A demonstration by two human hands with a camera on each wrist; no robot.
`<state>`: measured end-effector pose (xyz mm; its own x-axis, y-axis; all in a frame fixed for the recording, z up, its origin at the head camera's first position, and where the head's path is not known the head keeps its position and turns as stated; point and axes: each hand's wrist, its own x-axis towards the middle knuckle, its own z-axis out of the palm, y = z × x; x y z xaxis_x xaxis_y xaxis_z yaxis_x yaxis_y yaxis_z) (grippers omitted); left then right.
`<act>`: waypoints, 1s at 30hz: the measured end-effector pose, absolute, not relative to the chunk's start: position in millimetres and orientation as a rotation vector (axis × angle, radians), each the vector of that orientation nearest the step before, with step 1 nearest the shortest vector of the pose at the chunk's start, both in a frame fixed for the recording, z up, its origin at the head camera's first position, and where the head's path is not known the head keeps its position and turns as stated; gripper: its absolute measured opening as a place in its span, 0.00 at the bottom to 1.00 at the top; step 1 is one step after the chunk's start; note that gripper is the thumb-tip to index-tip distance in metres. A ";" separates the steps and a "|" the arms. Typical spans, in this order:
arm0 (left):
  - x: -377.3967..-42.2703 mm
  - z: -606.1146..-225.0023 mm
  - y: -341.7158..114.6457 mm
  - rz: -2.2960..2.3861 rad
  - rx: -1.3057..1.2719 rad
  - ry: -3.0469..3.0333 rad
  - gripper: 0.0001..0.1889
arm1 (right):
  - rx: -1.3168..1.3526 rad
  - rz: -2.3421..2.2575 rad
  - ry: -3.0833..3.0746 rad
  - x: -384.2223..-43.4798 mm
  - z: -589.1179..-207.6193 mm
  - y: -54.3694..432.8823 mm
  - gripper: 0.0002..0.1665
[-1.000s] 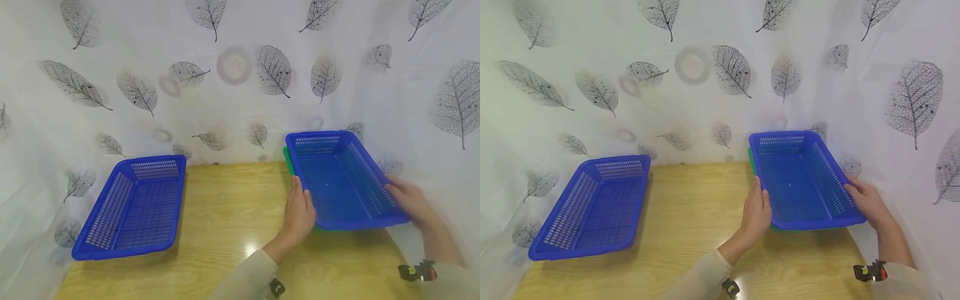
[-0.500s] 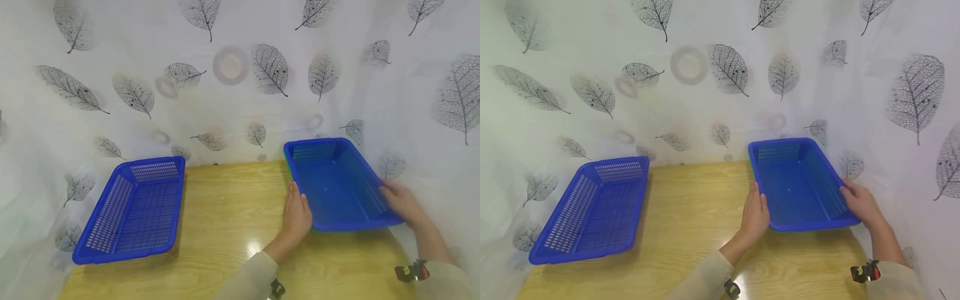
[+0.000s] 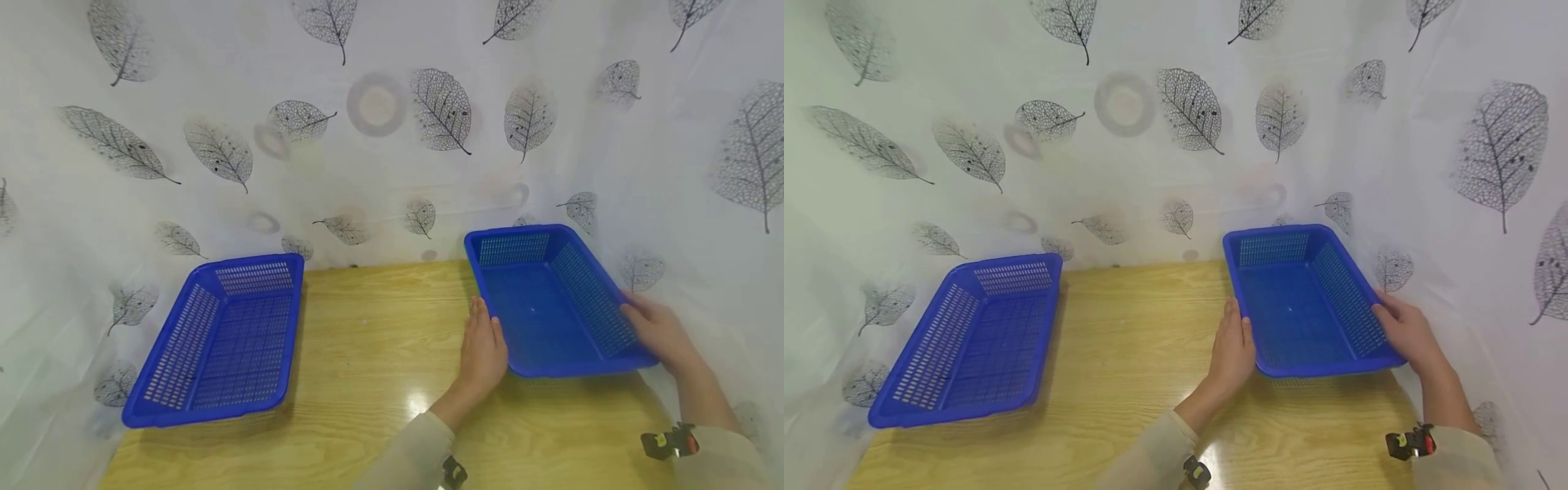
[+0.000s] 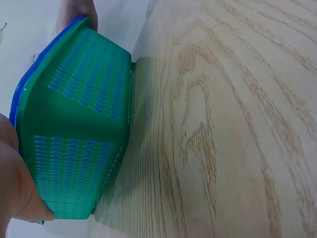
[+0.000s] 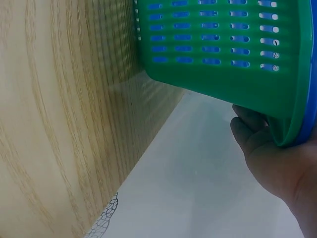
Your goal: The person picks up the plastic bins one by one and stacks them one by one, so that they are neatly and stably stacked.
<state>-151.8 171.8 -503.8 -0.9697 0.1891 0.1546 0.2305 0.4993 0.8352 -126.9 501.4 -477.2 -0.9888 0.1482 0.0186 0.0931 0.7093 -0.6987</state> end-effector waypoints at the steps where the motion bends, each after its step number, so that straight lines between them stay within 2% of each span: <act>1: -151.8 -504.2 172.0 -1.520 -0.373 -2.670 0.28 | -0.191 1.143 -2.831 -126.9 -477.7 501.6 0.34; 9: -152.3 -510.3 169.5 -1.635 -0.349 -2.573 0.28 | -0.155 1.129 -2.798 -128.3 -482.0 498.5 0.31; 30: -145.1 -509.8 141.5 -1.752 -0.373 -2.500 0.28 | -0.227 1.271 -2.743 -120.1 -479.8 468.3 0.32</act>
<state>-145.1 141.5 -509.8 -0.9685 0.1590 0.1916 0.2344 0.3221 0.9172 -120.1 468.3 -479.8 -0.9827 0.1814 0.0368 0.0892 0.6384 -0.7645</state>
